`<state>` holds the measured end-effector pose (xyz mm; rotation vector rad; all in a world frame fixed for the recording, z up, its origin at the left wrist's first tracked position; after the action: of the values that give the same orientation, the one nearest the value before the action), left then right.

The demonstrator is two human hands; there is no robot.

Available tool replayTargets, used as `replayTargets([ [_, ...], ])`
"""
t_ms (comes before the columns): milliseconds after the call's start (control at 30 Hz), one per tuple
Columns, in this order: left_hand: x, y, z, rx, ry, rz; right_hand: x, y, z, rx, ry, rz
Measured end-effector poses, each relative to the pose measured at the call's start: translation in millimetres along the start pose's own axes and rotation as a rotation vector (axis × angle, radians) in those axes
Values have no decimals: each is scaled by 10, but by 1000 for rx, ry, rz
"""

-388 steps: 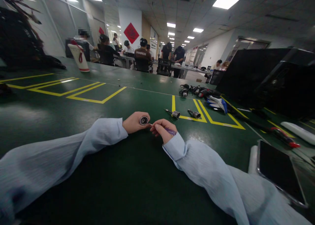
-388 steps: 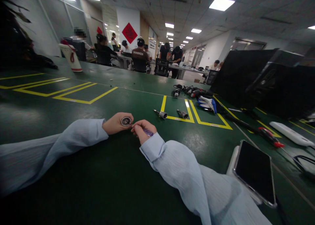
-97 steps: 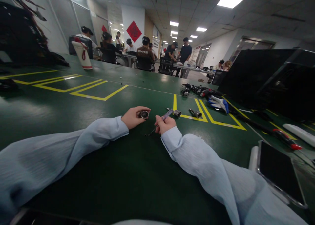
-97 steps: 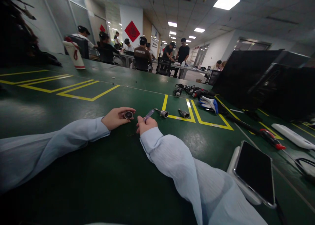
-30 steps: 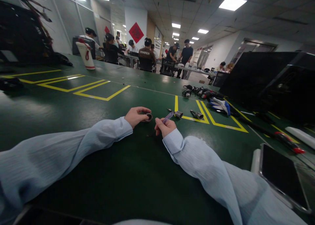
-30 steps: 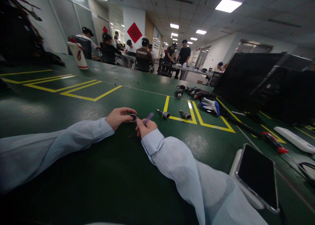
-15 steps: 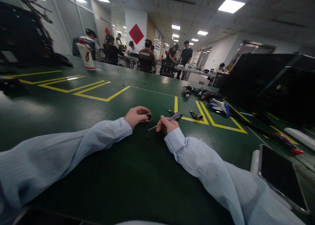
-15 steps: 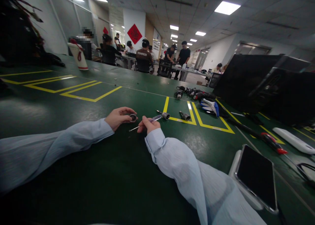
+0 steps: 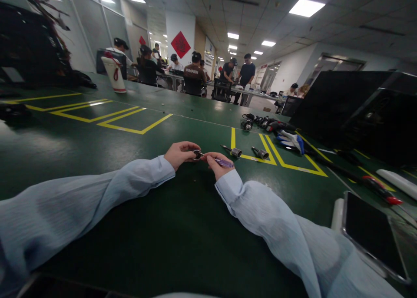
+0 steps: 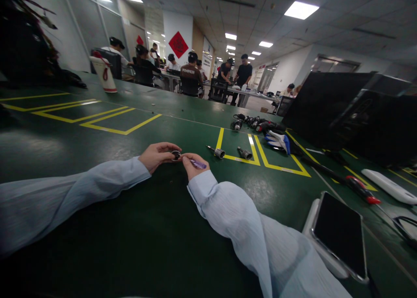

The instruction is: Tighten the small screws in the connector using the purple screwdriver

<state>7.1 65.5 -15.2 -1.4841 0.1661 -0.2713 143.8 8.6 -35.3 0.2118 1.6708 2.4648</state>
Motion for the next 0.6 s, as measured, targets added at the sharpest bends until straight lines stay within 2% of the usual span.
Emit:
replayTargets([
  [600,18,17,15,40,-7,90,26,-39,0,-85,9,-47],
])
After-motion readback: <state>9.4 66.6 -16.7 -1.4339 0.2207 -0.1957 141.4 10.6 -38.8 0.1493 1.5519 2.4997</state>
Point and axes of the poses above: each hand's wrist, its own z-axis towards the middle knuckle, its own x-axis out of the palm, y = z × x, the point moved 1 cm from there along z, towards the middle knuckle, and after that the axes turned 1 degree about z, right-handed, at the moved point
